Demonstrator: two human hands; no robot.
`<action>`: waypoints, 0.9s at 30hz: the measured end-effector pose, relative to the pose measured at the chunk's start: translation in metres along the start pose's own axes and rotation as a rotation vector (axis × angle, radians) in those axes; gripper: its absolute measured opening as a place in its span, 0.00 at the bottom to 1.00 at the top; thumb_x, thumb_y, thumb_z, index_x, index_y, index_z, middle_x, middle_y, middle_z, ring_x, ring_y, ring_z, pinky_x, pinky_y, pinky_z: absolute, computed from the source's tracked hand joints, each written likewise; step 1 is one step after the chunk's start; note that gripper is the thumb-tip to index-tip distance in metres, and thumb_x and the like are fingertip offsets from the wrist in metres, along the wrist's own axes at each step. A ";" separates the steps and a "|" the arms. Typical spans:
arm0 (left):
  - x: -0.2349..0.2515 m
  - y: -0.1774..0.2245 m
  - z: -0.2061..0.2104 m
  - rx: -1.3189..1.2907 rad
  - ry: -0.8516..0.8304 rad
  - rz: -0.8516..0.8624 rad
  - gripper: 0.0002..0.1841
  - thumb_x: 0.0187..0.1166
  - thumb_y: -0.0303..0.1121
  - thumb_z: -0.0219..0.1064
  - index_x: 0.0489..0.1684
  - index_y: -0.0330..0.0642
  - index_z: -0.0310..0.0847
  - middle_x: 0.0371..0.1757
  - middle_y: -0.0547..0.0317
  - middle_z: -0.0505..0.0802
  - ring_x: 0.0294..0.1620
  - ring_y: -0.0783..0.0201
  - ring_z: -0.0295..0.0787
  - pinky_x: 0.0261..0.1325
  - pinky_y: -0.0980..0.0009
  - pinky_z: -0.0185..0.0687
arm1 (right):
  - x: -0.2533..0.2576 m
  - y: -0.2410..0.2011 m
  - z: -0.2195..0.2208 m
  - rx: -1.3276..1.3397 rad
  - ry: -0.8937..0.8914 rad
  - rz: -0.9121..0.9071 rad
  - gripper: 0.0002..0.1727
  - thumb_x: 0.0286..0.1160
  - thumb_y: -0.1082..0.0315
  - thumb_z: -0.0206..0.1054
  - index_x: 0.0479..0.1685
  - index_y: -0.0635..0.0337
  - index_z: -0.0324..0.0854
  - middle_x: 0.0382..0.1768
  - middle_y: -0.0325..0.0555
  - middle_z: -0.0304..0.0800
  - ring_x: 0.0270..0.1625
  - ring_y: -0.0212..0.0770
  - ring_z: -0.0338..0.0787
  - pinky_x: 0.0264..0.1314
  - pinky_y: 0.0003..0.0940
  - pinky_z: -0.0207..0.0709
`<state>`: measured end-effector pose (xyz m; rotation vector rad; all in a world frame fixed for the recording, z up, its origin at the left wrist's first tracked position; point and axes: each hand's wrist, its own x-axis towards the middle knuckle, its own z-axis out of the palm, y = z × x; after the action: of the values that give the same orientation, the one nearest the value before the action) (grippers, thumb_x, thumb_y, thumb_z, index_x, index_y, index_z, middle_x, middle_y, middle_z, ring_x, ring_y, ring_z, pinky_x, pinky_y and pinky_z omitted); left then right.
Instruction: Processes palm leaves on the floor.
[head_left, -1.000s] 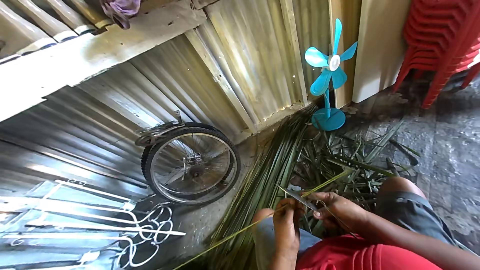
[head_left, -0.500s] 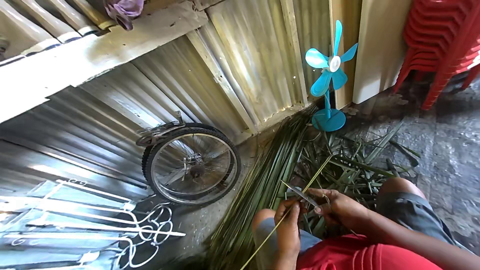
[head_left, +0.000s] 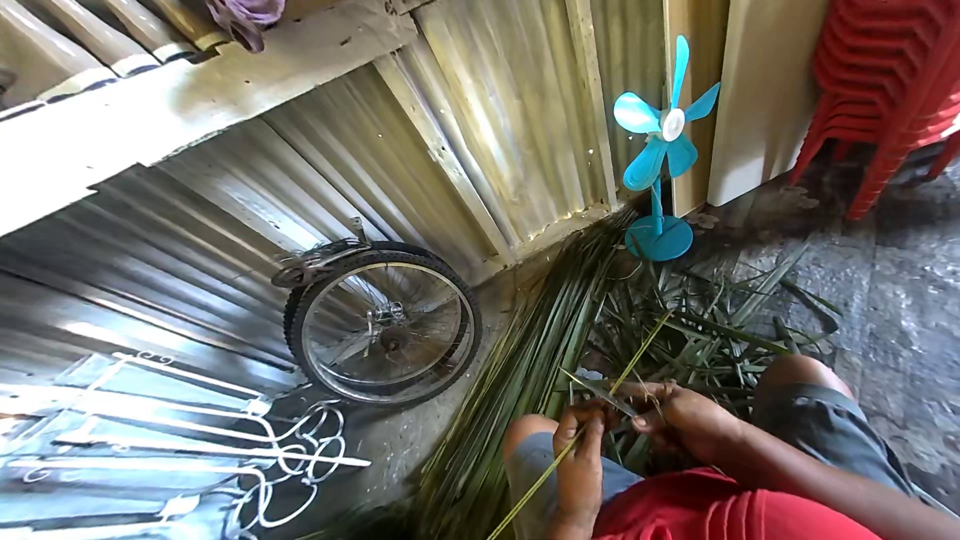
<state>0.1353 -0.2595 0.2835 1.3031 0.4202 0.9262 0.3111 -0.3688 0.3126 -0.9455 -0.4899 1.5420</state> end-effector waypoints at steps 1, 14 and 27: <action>-0.001 -0.001 0.000 0.015 0.007 -0.005 0.04 0.81 0.21 0.63 0.40 0.31 0.85 0.49 0.43 0.94 0.46 0.57 0.94 0.52 0.61 0.93 | 0.000 0.001 0.000 0.002 0.005 0.014 0.32 0.68 0.73 0.72 0.77 0.49 0.78 0.39 0.42 0.89 0.19 0.28 0.75 0.19 0.24 0.71; -0.016 0.004 -0.007 0.042 -0.031 -0.002 0.04 0.83 0.21 0.63 0.40 0.33 0.84 0.54 0.41 0.94 0.44 0.53 0.97 0.52 0.59 0.95 | 0.019 -0.021 -0.053 0.134 0.610 -0.079 0.27 0.74 0.74 0.71 0.76 0.56 0.77 0.37 0.45 0.86 0.21 0.32 0.76 0.18 0.27 0.69; 0.001 0.022 0.018 -0.364 0.399 -0.547 0.08 0.85 0.20 0.51 0.43 0.32 0.76 0.36 0.49 0.92 0.35 0.59 0.93 0.44 0.66 0.93 | 0.003 0.004 0.003 -0.279 0.087 -0.061 0.33 0.64 0.73 0.78 0.76 0.56 0.79 0.41 0.41 0.90 0.23 0.29 0.78 0.23 0.26 0.73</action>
<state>0.1414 -0.2710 0.3092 0.6152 0.8278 0.7437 0.3064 -0.3662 0.3100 -1.1950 -0.6778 1.3933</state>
